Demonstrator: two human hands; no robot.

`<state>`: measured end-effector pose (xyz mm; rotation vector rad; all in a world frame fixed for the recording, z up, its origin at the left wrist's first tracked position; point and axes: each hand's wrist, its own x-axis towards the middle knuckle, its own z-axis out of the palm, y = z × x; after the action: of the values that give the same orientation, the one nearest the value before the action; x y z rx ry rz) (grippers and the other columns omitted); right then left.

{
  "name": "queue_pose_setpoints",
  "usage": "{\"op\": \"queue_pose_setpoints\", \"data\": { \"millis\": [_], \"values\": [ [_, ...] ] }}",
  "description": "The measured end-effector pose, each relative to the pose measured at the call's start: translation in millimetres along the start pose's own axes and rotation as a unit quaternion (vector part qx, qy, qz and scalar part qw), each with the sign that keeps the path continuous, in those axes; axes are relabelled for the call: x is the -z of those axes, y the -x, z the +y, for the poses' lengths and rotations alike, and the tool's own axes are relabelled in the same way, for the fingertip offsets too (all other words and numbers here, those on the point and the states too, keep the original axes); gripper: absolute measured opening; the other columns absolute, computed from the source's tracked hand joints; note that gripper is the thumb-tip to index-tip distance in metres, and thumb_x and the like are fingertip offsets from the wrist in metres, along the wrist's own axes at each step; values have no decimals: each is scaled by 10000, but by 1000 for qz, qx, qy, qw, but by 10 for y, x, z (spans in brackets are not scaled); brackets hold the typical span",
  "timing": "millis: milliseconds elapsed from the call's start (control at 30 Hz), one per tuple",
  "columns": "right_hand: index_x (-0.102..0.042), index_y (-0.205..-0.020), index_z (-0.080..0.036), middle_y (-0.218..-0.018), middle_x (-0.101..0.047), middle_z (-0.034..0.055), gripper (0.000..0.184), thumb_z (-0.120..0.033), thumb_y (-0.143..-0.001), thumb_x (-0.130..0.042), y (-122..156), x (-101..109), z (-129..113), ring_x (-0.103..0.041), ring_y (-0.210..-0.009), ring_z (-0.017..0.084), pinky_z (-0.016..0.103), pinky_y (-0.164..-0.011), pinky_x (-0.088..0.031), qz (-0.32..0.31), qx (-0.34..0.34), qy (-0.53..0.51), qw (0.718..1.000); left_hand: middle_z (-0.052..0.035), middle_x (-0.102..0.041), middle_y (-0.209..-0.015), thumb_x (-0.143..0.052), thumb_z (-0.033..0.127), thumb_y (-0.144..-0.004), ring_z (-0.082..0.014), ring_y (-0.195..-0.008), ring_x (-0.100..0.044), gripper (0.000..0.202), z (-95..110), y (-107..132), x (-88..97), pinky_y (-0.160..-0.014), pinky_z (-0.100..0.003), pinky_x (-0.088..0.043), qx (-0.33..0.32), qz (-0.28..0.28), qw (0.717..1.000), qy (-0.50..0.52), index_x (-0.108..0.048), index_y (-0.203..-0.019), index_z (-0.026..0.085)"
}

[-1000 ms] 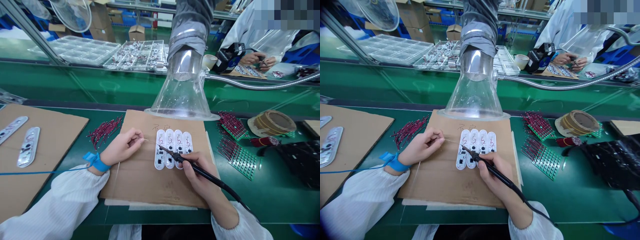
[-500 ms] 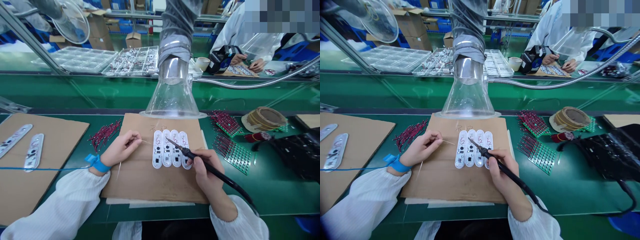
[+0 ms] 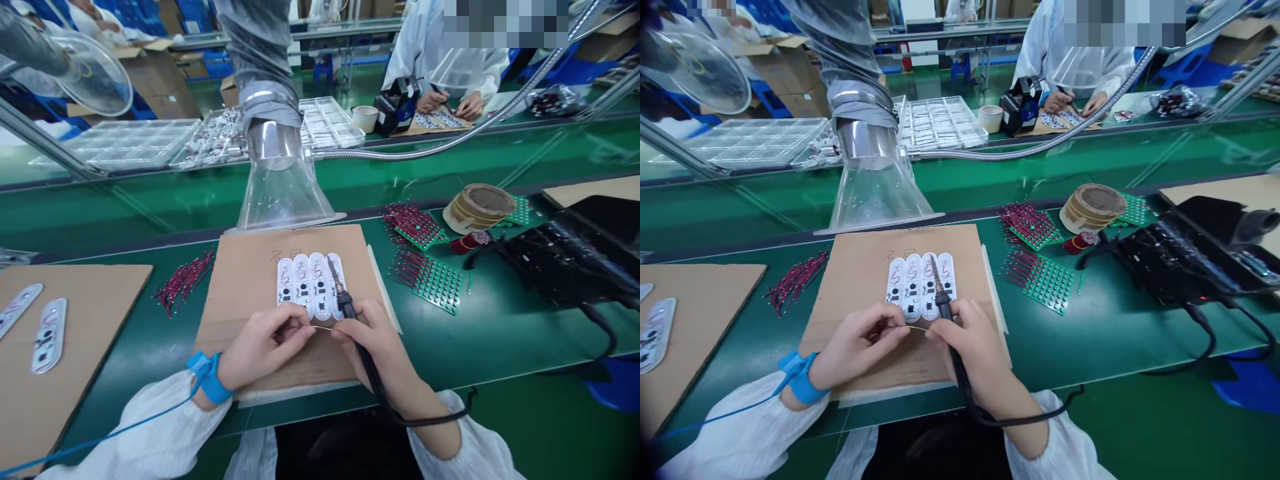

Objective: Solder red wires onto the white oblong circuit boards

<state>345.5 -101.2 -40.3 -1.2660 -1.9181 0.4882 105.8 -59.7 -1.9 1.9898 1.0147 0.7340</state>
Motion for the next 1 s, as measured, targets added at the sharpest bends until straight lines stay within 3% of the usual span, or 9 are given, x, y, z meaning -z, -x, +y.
{"op": "queue_pose_setpoints", "data": {
  "millis": [67, 133, 233, 333, 433, 533, 700, 800, 1000],
  "values": [
    [-778, -1017, -298, -974, -670, 29, 144, -178, -1018, -696, 63, 110, 84, -645, -936, 243, 351, -766, -552, 4, 3, 17, 1000, 11, -665, -730, -658, 320, -1073, -127, -589, -560, 157, -49, 61, 3, -541, -230, -456, 32, 21, 999, -2, -694, -965, 212],
    [-779, -1041, -299, -993, -688, 35, 183, -144, -1007, -689, 111, 226, 140, -662, -949, 251, 362, -780, -571, 19, 18, 25, 999, 30, -604, -683, -666, 302, -1070, -123, -574, -520, 154, -123, 88, 82, -545, -233, -444, 21, 42, 998, -30, -708, -953, 211],
    [-766, -1183, -312, -1047, -736, 40, 290, -104, -1019, -650, 170, 356, 168, -726, -927, 230, 350, -795, -619, 55, 36, 18, 998, 72, -475, -641, -702, 193, -1023, -102, -551, -456, 90, -262, -36, 288, -556, -222, -406, -63, 93, 990, -86, -711, -935, 212],
    [-714, -1284, -318, -1047, -802, 21, 323, -109, -1057, -620, 247, 422, 184, -802, -894, 194, 307, -821, -655, 92, 8, -4, 996, 89, -415, -649, -723, 107, -968, -82, -545, -425, 129, -414, -310, 420, -553, -208, -367, -145, 153, 971, -113, -678, -901, 207],
    [-621, -1387, -309, -1039, -858, 12, 353, -160, -1071, -670, 351, 433, 223, -853, -955, 211, 329, -902, -678, 143, -60, -59, 986, 92, -411, -661, -725, 92, -958, -77, -540, -407, 127, -533, -525, 385, -539, -205, -352, -195, 138, 965, -107, -676, -943, 208],
    [-615, -1382, -294, -1043, -875, 23, 346, -194, -1069, -723, 430, 423, 270, -863, -962, 213, 331, -892, -683, 174, -104, -120, 972, 91, -416, -680, -709, 72, -956, -77, -545, -406, 157, -599, -574, 310, -543, -204, -358, -221, 122, 963, -95, -659, -994, 216],
    [-726, -1162, -271, -893, -818, 27, 75, -309, -1102, -703, 434, 431, 328, -811, -835, 207, 313, -736, -646, 209, -99, -199, 952, 66, -489, -741, -689, 49, -957, -93, -609, -450, 199, -642, -503, 333, -599, -216, -406, -216, 114, 965, -94, -623, -1021, 226],
    [-745, -1077, -259, -814, -763, 14, 68, -305, -1098, -699, 435, 429, 339, -755, -732, 188, 293, -656, -604, 214, -106, -218, 946, 55, -522, -758, -686, 74, -974, -100, -626, -482, 170, -654, -485, 353, -610, -223, -423, -205, 85, 970, -100, -625, -1012, 228],
    [-767, -1065, -258, -843, -751, 30, 55, -270, -1069, -713, 494, 439, 330, -713, -691, 193, 309, -605, -573, 195, -102, -192, 956, 76, -471, -727, -667, 88, -986, -82, -580, -473, 144, -606, -491, 330, -567, -208, -391, -189, 54, 974, -110, -629, -992, 226]
  ]
}}
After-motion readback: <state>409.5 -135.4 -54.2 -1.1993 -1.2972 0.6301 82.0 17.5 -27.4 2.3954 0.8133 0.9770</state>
